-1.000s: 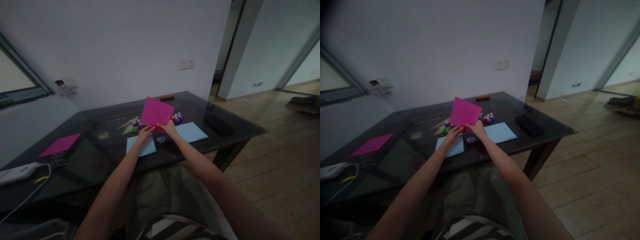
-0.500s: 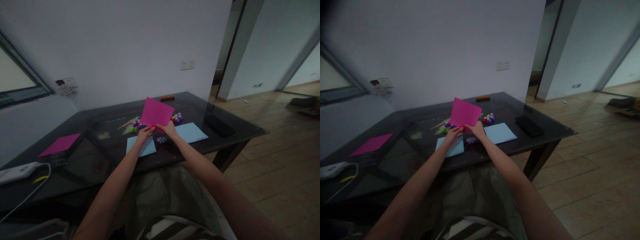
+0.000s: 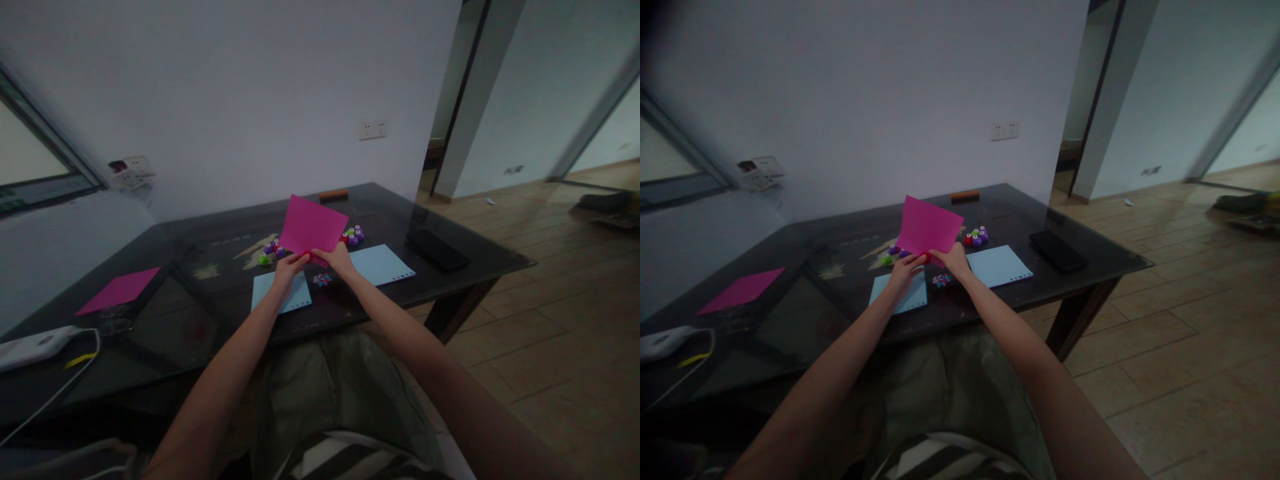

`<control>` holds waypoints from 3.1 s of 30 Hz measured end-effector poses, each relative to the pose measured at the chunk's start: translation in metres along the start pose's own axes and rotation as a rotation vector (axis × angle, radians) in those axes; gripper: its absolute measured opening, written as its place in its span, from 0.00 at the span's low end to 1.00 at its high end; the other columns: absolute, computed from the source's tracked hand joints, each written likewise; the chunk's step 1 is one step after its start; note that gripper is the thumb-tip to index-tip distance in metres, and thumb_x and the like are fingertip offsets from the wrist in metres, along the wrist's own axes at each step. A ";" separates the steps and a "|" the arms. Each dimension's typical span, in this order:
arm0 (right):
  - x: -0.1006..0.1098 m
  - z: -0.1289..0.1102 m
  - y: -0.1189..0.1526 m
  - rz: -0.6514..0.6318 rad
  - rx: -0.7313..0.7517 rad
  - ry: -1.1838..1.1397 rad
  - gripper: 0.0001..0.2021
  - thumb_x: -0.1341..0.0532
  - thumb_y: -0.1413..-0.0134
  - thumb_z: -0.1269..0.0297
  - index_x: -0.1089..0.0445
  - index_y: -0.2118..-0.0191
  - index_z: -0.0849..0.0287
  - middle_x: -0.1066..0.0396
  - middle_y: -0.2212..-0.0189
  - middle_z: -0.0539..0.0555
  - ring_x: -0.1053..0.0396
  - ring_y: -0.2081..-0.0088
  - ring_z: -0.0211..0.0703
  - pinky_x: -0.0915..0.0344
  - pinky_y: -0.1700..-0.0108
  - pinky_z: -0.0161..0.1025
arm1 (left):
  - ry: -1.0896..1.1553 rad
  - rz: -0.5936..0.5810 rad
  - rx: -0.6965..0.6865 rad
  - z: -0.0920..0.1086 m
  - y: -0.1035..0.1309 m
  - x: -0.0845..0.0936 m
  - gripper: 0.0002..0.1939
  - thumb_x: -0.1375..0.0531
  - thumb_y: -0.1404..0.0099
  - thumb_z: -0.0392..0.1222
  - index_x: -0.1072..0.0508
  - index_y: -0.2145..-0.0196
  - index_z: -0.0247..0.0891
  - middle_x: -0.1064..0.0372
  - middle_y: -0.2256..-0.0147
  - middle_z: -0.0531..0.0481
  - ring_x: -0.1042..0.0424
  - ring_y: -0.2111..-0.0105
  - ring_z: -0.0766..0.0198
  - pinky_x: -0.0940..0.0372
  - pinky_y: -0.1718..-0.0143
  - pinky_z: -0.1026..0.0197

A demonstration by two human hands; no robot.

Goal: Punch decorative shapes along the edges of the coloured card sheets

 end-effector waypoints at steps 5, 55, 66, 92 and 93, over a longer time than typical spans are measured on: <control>0.001 0.002 0.000 -0.009 0.017 0.000 0.19 0.32 0.62 0.62 0.27 0.61 0.66 0.25 0.63 0.61 0.27 0.60 0.49 0.33 0.54 0.44 | 0.011 -0.015 -0.056 -0.007 -0.005 0.000 0.17 0.31 0.55 0.46 0.22 0.68 0.34 0.25 0.69 0.45 0.29 0.68 0.61 0.37 0.63 0.60; 0.017 -0.007 0.015 0.057 -0.077 -0.022 0.19 0.31 0.64 0.62 0.28 0.62 0.66 0.24 0.65 0.60 0.27 0.63 0.49 0.31 0.57 0.45 | -0.038 -0.076 -0.103 -0.011 -0.001 -0.010 0.18 0.32 0.53 0.49 0.22 0.66 0.34 0.24 0.66 0.44 0.28 0.65 0.58 0.38 0.56 0.56; 0.022 -0.006 0.012 0.069 -0.085 -0.024 0.19 0.32 0.64 0.65 0.29 0.61 0.65 0.25 0.62 0.60 0.28 0.61 0.47 0.33 0.55 0.43 | -0.003 -0.106 -0.062 -0.011 -0.002 -0.015 0.19 0.31 0.55 0.49 0.22 0.67 0.34 0.25 0.68 0.45 0.28 0.68 0.60 0.36 0.59 0.58; 0.022 -0.005 0.012 0.053 -0.083 -0.059 0.21 0.31 0.66 0.66 0.29 0.60 0.66 0.25 0.61 0.61 0.28 0.59 0.49 0.33 0.54 0.45 | 0.084 -0.082 0.011 -0.002 0.003 -0.020 0.19 0.29 0.60 0.47 0.22 0.71 0.33 0.24 0.69 0.44 0.27 0.67 0.59 0.36 0.56 0.56; 0.022 -0.005 0.012 0.052 -0.078 -0.065 0.21 0.31 0.66 0.66 0.29 0.60 0.65 0.25 0.61 0.61 0.28 0.59 0.48 0.33 0.54 0.44 | 0.078 -0.087 0.008 -0.002 0.003 -0.020 0.19 0.29 0.60 0.47 0.22 0.71 0.33 0.24 0.69 0.44 0.27 0.67 0.59 0.36 0.56 0.56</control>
Point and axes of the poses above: each hand's wrist, its own y-axis away from the middle knuckle, its own x-axis out of the back of the hand, z = x × y, the point moved 3 cm from there along -y, towards the middle knuckle
